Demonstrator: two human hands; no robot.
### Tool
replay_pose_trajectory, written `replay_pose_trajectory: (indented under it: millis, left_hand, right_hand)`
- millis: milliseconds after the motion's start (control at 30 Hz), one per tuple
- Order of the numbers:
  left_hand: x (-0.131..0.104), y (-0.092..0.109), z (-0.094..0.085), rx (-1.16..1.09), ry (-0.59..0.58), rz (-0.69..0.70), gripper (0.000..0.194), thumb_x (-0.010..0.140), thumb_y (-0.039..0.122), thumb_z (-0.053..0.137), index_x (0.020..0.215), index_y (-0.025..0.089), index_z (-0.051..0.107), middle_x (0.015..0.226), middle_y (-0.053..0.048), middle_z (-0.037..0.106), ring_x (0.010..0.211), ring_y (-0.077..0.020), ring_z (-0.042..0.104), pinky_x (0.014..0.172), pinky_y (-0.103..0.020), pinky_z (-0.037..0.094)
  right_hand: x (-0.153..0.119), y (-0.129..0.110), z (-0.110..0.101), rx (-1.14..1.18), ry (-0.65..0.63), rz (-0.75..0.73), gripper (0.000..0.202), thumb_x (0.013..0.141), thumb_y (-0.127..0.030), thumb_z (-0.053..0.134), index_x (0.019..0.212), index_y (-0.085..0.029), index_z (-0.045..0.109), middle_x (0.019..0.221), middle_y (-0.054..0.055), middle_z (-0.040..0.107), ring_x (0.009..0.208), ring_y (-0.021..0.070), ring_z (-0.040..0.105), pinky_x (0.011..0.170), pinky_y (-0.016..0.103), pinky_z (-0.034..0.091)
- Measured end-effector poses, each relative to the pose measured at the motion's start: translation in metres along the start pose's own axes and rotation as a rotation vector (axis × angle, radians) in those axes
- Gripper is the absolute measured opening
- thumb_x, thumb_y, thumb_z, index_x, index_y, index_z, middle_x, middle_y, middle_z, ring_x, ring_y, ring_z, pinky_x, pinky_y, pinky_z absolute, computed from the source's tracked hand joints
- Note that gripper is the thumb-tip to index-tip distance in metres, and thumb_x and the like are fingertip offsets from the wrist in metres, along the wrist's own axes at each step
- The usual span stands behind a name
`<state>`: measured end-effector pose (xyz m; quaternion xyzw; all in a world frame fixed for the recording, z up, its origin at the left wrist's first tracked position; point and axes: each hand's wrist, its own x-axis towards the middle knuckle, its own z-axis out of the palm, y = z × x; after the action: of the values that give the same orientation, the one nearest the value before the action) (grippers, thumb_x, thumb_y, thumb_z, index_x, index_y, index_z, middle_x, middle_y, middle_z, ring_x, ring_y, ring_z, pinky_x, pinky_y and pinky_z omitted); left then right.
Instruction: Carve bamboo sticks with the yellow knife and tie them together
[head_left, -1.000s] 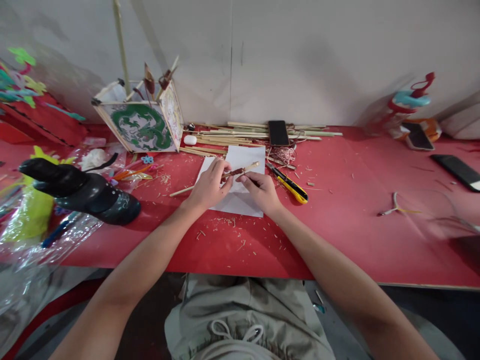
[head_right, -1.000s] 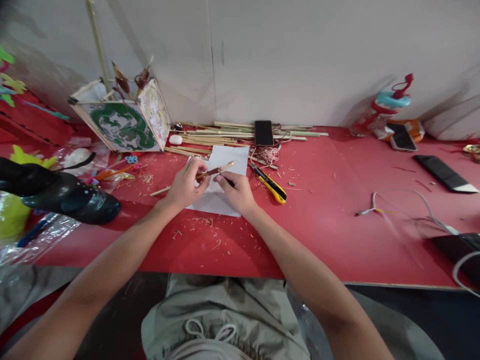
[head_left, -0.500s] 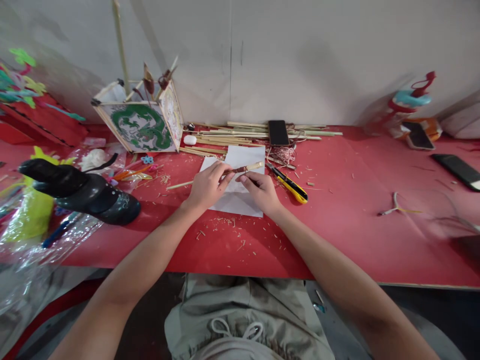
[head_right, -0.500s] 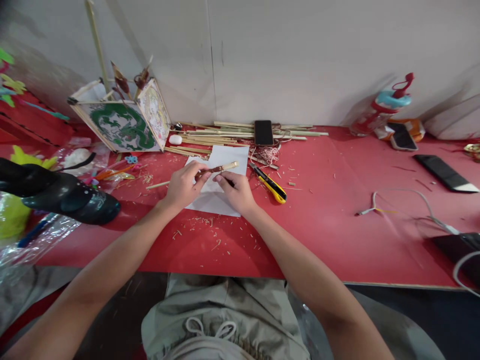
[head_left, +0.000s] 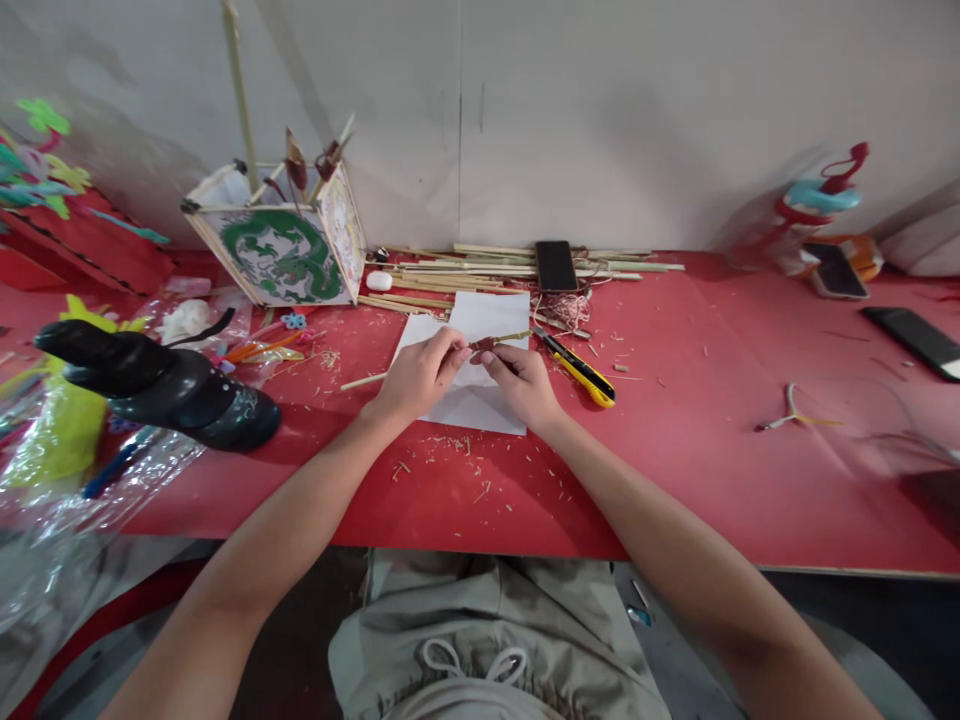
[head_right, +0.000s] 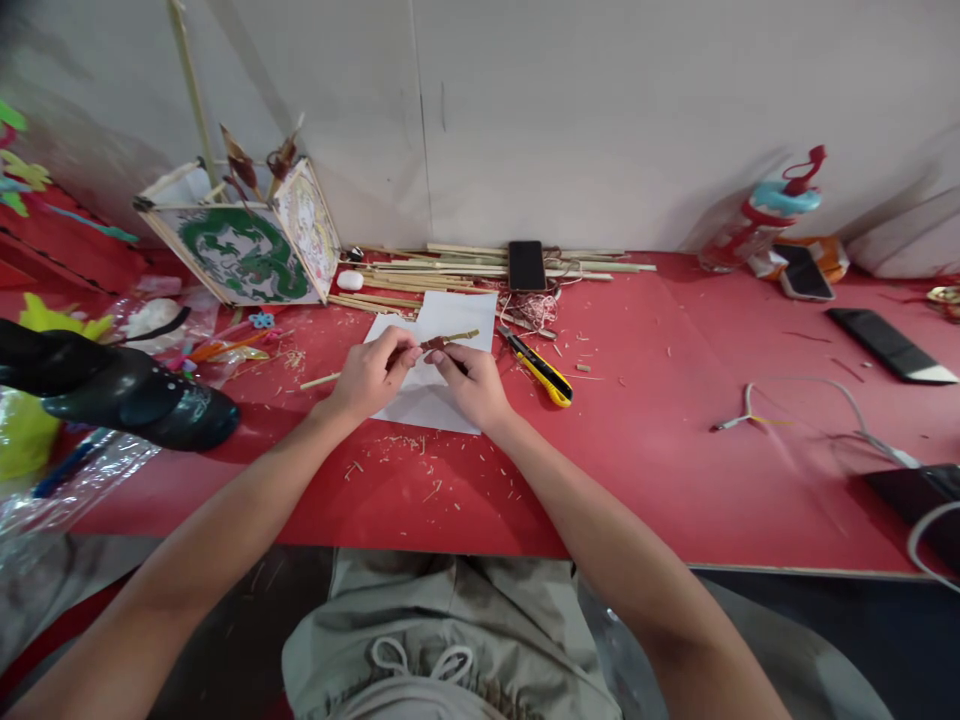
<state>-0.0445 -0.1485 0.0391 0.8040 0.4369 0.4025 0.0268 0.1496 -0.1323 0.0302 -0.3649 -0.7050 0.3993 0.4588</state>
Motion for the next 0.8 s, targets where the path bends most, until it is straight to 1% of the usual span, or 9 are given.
replay_pose_trajectory:
  millis: [67,100,233,367,467,600,667,800]
  left_hand:
    - [-0.0003,0.0009,-0.0003,-0.016,-0.021,0.017,0.012,0.103,0.032,0.051,0.104,0.021,0.055,0.086,0.000,0.070,0.069,-0.0102,0.066,0.064,-0.022,0.047]
    - [-0.0004,0.0012,-0.0004,-0.026,-0.033,0.018,0.011,0.102,0.031,0.053,0.105,0.021,0.054,0.088,0.000,0.070,0.071,-0.0104,0.066,0.065,-0.022,0.048]
    - [-0.0006,0.0014,-0.0005,-0.034,-0.054,0.013,0.013,0.097,0.024,0.056,0.109,0.021,0.054,0.096,-0.002,0.071,0.081,-0.0129,0.069,0.072,-0.024,0.052]
    - [0.0002,0.0007,-0.0001,-0.018,-0.031,0.013,0.012,0.098,0.023,0.053,0.110,0.020,0.056,0.100,-0.004,0.071,0.088,-0.0141,0.070,0.077,-0.025,0.054]
    - [0.0005,-0.0003,0.0002,0.044,-0.013,0.005,0.012,0.102,0.027,0.051,0.110,0.021,0.057,0.100,-0.004,0.073,0.088,-0.0145,0.071,0.074,-0.025,0.053]
    - [-0.0002,-0.0014,0.0007,0.137,-0.009,-0.002,0.015,0.105,0.031,0.047,0.112,0.023,0.058,0.100,-0.003,0.075,0.087,-0.0158,0.072,0.071,-0.026,0.051]
    - [-0.0004,-0.0017,0.0010,0.116,-0.022,-0.007,0.015,0.105,0.030,0.045,0.113,0.023,0.056,0.099,-0.003,0.075,0.086,-0.0156,0.072,0.071,-0.026,0.051]
    - [-0.0006,-0.0016,0.0011,-0.014,-0.070,-0.042,0.011,0.105,0.028,0.045,0.113,0.023,0.050,0.091,0.000,0.074,0.083,-0.0138,0.072,0.071,-0.024,0.051]
  right_hand:
    - [0.0001,0.0015,0.0007,0.006,0.008,0.001,0.048,0.093,-0.056,0.058,0.067,-0.016,0.061,0.063,-0.001,0.049,0.063,0.0129,0.042,0.061,0.028,0.035]
    - [0.0002,0.0023,0.0009,0.009,0.012,-0.001,0.048,0.093,-0.056,0.058,0.067,-0.016,0.061,0.063,-0.001,0.049,0.063,0.0130,0.042,0.061,0.028,0.035]
    - [0.0004,0.0042,0.0011,0.002,0.027,0.004,0.042,0.094,-0.053,0.058,0.079,-0.015,0.070,0.068,0.001,0.057,0.065,0.0143,0.047,0.064,0.028,0.037]
    - [0.0001,0.0029,-0.0002,-0.027,0.032,0.015,0.045,0.094,-0.056,0.057,0.083,-0.015,0.073,0.067,0.001,0.056,0.065,0.0145,0.047,0.062,0.028,0.036]
    - [-0.0005,0.0016,-0.0010,-0.026,0.024,0.013,0.047,0.094,-0.058,0.056,0.087,-0.015,0.074,0.066,0.000,0.055,0.063,0.0137,0.045,0.061,0.028,0.035]
    - [-0.0010,0.0026,-0.0010,-0.023,0.023,0.006,0.051,0.095,-0.061,0.054,0.087,-0.015,0.074,0.067,0.001,0.054,0.063,0.0136,0.044,0.061,0.027,0.035]
    - [-0.0012,0.0032,-0.0008,-0.022,0.020,0.012,0.053,0.095,-0.062,0.053,0.088,-0.015,0.074,0.065,0.000,0.052,0.062,0.0133,0.042,0.060,0.027,0.034]
    - [-0.0018,0.0026,-0.0007,-0.032,0.019,0.022,0.055,0.095,-0.065,0.052,0.084,-0.015,0.073,0.063,-0.001,0.046,0.061,0.0126,0.039,0.058,0.027,0.031]
